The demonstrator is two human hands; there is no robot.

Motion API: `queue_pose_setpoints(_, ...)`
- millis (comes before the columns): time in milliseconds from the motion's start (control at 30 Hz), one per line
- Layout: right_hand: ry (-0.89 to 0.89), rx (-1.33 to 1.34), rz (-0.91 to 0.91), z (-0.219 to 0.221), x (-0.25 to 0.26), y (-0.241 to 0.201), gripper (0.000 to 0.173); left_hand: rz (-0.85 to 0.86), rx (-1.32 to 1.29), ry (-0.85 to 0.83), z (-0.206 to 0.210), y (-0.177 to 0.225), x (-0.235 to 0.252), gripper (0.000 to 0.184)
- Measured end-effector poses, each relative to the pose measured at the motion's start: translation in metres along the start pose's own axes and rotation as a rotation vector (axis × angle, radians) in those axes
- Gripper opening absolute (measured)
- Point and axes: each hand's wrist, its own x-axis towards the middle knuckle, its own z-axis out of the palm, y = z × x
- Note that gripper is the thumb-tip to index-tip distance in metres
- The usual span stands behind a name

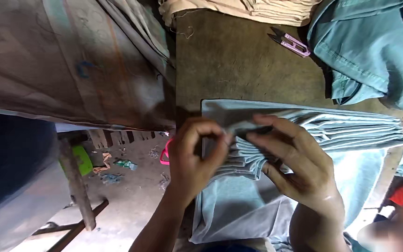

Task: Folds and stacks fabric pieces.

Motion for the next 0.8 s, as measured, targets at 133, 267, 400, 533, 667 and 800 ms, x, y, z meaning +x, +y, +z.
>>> queue_pose_setpoints(133,-0.026,-0.005,-0.044,-0.01,-0.001,-0.002,0.023,0.086,-0.009,-0.031,-0.003,0.005,-0.005,0.024)
queue_pose_setpoints(267,-0.021,-0.013,-0.08,-0.027,-0.007,-0.017,0.021,-0.123,0.547,0.009,0.007,-0.045,0.016,0.041)
queue_pose_setpoints(400,0.006,-0.003,-0.098,-0.04,-0.012,-0.027,0.018,-0.097,0.575,0.001,0.015,-0.058,0.022,0.03)
queue_pose_setpoints(533,-0.031,-0.127,-0.133,-0.026,0.004,-0.023,0.022,-0.13,0.206,-0.071,0.0,-0.022,0.015,0.025)
queue_pose_setpoints(667,-0.091,-0.126,-0.117,0.017,0.042,0.015,0.027,-0.141,0.081,-0.104,-0.024,0.014,0.003,0.028)
queue_pose_setpoints(800,-0.164,-0.069,0.016,0.028,0.066,0.031,0.035,-0.33,0.053,0.003,-0.018,0.01,0.0,0.051)
